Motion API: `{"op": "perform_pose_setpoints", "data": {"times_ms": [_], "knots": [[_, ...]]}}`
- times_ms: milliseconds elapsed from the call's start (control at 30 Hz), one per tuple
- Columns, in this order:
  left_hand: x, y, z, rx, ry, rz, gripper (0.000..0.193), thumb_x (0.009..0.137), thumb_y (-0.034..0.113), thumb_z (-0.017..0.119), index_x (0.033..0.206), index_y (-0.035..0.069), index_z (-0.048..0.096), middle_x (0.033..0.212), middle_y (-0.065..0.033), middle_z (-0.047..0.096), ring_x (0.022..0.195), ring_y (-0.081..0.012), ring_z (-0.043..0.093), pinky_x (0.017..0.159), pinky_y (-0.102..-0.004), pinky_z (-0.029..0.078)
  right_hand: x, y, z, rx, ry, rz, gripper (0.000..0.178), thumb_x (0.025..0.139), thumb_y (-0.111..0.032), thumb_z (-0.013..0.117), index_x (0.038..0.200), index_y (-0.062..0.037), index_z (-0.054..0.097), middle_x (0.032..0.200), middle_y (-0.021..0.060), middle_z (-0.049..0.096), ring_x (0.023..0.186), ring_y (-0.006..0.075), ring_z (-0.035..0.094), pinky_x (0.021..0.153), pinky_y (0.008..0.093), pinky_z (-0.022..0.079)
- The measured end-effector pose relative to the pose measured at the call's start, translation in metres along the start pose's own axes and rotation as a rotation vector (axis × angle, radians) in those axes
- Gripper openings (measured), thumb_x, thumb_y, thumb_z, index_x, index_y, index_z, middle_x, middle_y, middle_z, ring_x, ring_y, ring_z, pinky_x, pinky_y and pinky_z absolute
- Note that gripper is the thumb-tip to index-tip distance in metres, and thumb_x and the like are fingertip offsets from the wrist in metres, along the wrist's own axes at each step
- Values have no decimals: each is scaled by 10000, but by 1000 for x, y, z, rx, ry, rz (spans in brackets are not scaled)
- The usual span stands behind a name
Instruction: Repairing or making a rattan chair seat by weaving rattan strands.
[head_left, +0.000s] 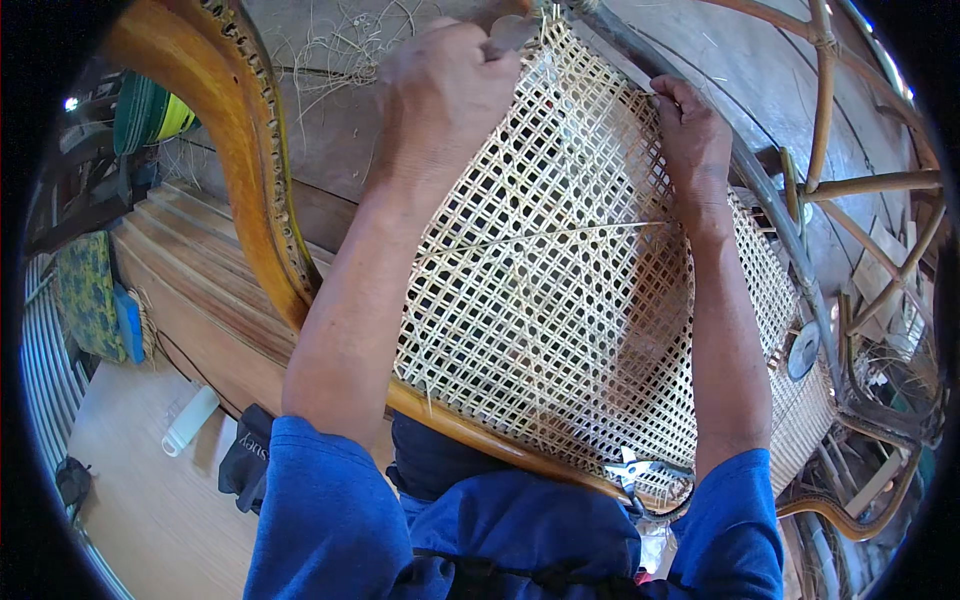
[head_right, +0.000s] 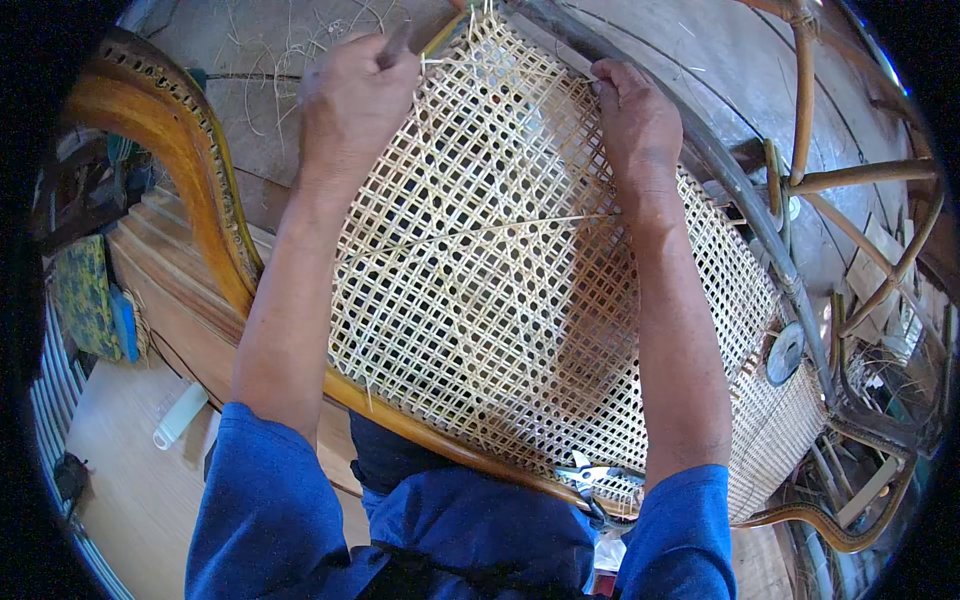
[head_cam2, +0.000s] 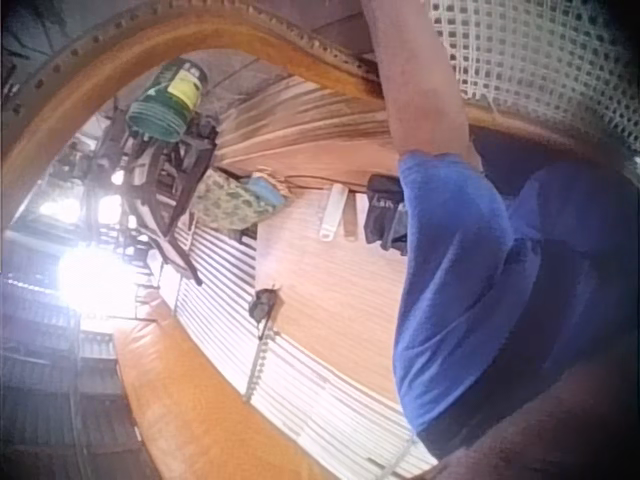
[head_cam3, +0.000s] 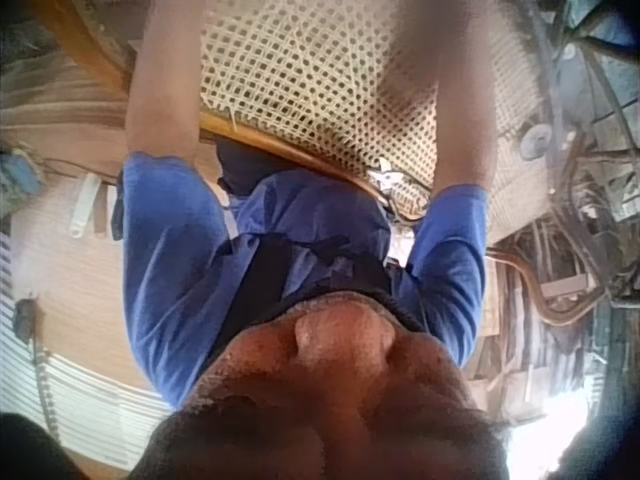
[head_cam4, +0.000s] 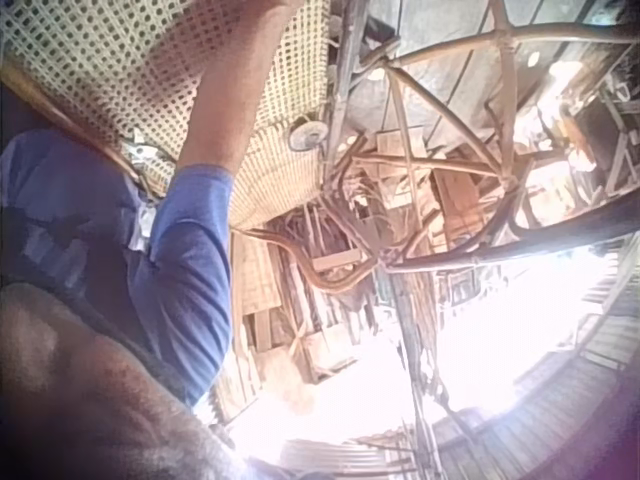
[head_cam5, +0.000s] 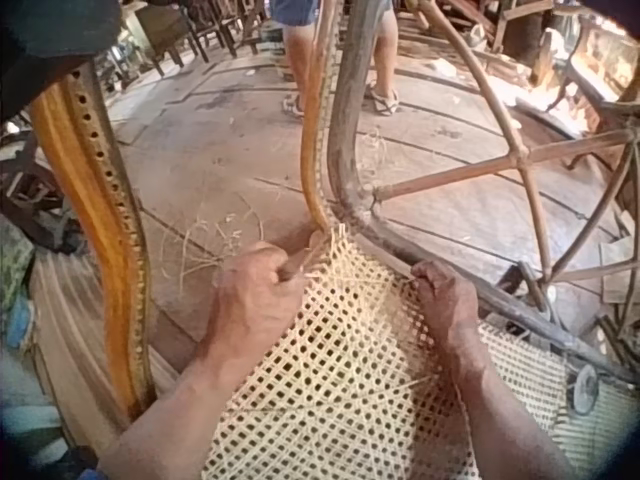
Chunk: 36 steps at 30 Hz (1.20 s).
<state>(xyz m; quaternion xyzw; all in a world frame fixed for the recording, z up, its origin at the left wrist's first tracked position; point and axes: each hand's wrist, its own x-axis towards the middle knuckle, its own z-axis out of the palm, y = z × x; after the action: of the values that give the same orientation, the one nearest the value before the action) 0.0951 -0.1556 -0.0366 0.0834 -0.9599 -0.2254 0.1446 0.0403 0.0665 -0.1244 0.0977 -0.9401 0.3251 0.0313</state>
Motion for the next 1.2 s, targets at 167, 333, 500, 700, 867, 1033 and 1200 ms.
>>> {"op": "perform_pose_setpoints", "data": {"times_ms": [167, 333, 500, 700, 867, 1033, 1200], "knots": [[1, -10, -5, -152, -20, -302, 225, 746, 201, 539, 650, 11, 610, 587, -174, 576, 551, -307, 581, 560, -388, 462, 0, 4, -7, 36, -102, -4, 292, 872, -163, 515, 1164, -155, 527, 980, 68, 663, 889, 300, 629, 760, 389, 501], [-2, -17, -10, -337, 54, -374, 276, 767, 192, 513, 608, -32, 533, 476, -129, 483, 450, -173, 467, 526, -348, 425, -7, -3, -9, -34, -156, -99, 411, 855, -102, 503, 1256, -145, 424, 1012, 79, 658, 936, 304, 618, 803, 394, 499], [1, -9, -15, -370, 101, -332, 283, 768, 201, 520, 603, -29, 521, 498, -108, 464, 482, -129, 426, 519, -327, 407, -13, -14, -16, -397, -135, -435, 516, 817, -25, 487, 1305, -156, 384, 1076, 119, 635, 986, 309, 600, 859, 396, 490], [3, 40, -56, -310, 207, -219, 255, 856, 207, 549, 717, -6, 569, 640, -50, 557, 573, -103, 472, 539, -289, 412, 0, -7, -47, -194, -185, -297, 324, 935, -209, 437, 1233, -99, 502, 1117, 165, 601, 928, 326, 626, 835, 392, 520], [-32, 89, -50, -779, -254, 16, 355, 985, 269, 356, 944, -14, 566, 823, -112, 611, 779, -158, 597, 679, -259, 480, -72, -95, -95, 1042, -569, 153, 781, 834, -712, 332, 1132, -35, 580, 1058, 151, 612, 1045, 238, 565, 885, 365, 443], [-16, 87, -20, -622, -442, -202, 430, 939, 381, 455, 1019, -27, 565, 867, -150, 605, 833, -260, 600, 760, -342, 461, -86, -80, -88, 1201, -480, 453, 455, 924, -419, 477, 1142, -23, 530, 760, 30, 567, 691, 84, 528, 618, 215, 413], [-15, 50, 15, -386, -358, -349, 411, 883, 376, 547, 1029, -9, 563, 852, -143, 604, 809, -256, 596, 751, -352, 457, -23, -13, -83, 836, 117, 229, 262, 890, -222, 578, 1059, -28, 531, 845, 79, 621, 754, 155, 578, 642, 304, 471]]}}
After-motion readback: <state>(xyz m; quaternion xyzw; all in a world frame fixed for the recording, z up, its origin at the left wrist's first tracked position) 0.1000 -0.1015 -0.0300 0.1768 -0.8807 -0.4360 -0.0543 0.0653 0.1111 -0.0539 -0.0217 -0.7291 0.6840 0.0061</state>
